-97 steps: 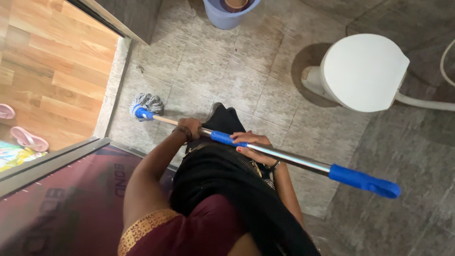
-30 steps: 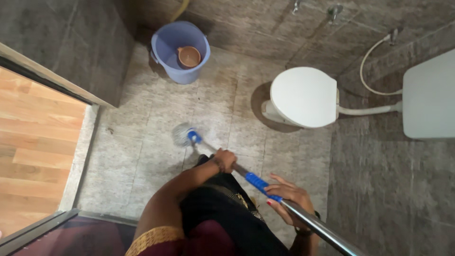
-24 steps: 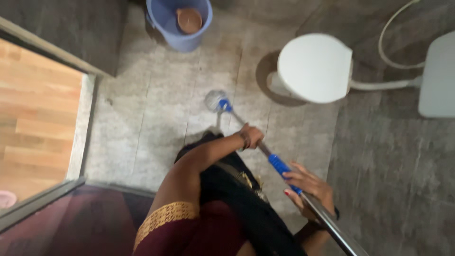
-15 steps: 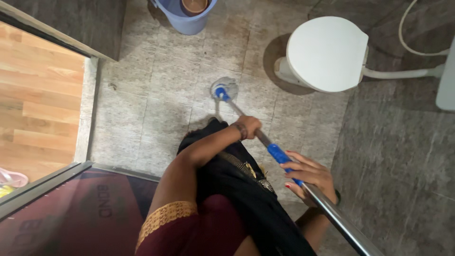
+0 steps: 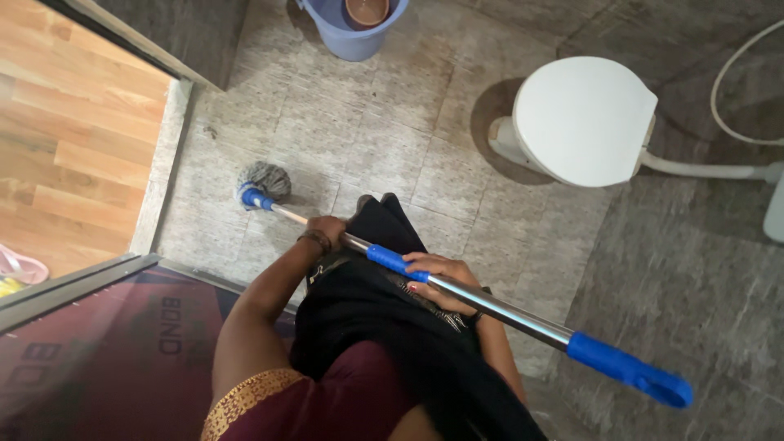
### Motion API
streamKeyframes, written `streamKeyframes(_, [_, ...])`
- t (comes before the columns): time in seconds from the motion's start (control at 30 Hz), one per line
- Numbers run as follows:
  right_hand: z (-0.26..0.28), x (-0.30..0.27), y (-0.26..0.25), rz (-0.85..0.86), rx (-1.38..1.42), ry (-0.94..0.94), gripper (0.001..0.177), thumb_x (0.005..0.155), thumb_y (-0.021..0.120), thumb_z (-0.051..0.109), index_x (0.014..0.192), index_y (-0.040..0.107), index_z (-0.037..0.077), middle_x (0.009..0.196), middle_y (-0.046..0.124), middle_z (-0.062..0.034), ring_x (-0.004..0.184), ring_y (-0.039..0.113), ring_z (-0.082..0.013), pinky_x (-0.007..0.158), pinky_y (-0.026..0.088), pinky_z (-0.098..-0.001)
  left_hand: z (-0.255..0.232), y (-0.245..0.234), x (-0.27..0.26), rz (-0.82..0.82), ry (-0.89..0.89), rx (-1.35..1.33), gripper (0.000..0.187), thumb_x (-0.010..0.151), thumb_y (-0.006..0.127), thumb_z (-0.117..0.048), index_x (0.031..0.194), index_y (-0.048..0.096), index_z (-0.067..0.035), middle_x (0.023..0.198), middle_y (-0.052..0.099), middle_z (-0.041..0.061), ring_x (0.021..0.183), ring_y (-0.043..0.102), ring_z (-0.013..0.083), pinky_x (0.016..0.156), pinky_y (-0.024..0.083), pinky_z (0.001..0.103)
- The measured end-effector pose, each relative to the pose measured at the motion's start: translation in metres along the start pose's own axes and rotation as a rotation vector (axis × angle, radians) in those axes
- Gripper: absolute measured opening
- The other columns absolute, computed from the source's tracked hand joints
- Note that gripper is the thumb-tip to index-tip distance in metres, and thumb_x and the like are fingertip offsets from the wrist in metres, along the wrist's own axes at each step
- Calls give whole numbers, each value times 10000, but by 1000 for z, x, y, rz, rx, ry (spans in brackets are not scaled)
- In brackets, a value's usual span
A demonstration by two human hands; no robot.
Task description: The person cleans the bathroom floor by hand using a mop, moving the mop head across the tiled surface around the toilet, sink, and bucket.
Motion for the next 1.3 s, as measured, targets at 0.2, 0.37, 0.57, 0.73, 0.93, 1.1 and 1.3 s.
streamKeyframes(0.2, [3, -10, -25, -65, 30, -139, 245, 844, 838, 162, 1042, 747, 51, 1215, 753, -147, 1174, 723, -320, 1032, 574, -428, -22, 0, 20, -47, 41, -10, 231, 832, 696, -355, 968, 786, -191, 1023, 750, 112, 1046, 710, 325, 903, 559, 484])
streamKeyframes(0.37, [33, -42, -70, -160, -114, -167, 261, 805, 853, 165, 1014, 754, 44, 1168, 762, -162, 1201, 704, -348, 1142, 489, -516, -98, -17, 60, -2, 196, -10, 203, 802, 746, -328, 943, 756, -182, 974, 761, 83, 946, 732, 286, 867, 561, 473])
streamKeyframes(0.57, [78, -94, -107, -275, -263, -100, 305, 770, 803, 118, 1028, 725, -24, 1142, 734, -199, 1208, 682, -370, 1154, 457, -544, -214, -49, 81, -24, 406, 9, 163, 756, 766, -278, 900, 772, -200, 946, 751, 80, 949, 727, 286, 801, 578, 457])
streamKeyframes(0.73, [90, -118, -116, -367, -455, -70, 220, 772, 811, 111, 960, 740, 23, 1156, 746, -144, 1225, 688, -367, 1112, 524, -493, -285, -62, 97, -150, 559, -9, 154, 727, 773, -234, 877, 752, -204, 951, 739, 43, 965, 724, 269, 768, 568, 473])
streamKeyframes(0.93, [83, -118, -118, -343, -452, -108, 193, 774, 811, 127, 912, 722, 27, 1143, 752, -127, 1217, 698, -370, 1030, 562, -458, -293, -64, 110, -250, 588, -62, 131, 738, 772, -224, 864, 739, -205, 955, 745, 35, 981, 720, 272, 779, 570, 469])
streamKeyframes(1.1, [60, -102, -121, -234, -387, -202, 216, 779, 810, 173, 926, 735, 33, 1167, 746, -136, 1230, 681, -369, 1055, 547, -476, -242, -43, 102, -171, 448, -57, 145, 773, 752, -249, 903, 731, -189, 960, 736, 68, 966, 715, 301, 785, 570, 479])
streamKeyframes(1.3, [14, -69, -88, -87, -230, -220, 223, 811, 817, 212, 960, 770, 52, 1184, 764, -122, 1217, 703, -341, 1076, 538, -477, -149, -19, 63, -108, 220, -66, 177, 792, 749, -299, 933, 732, -193, 975, 727, 72, 980, 715, 294, 834, 567, 470])
Point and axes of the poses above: each hand's wrist, its own x-axis towards the middle knuckle, its own y-axis out of the palm, z = x × y, the point moved 4 cm from there along x, towards the middle knuckle
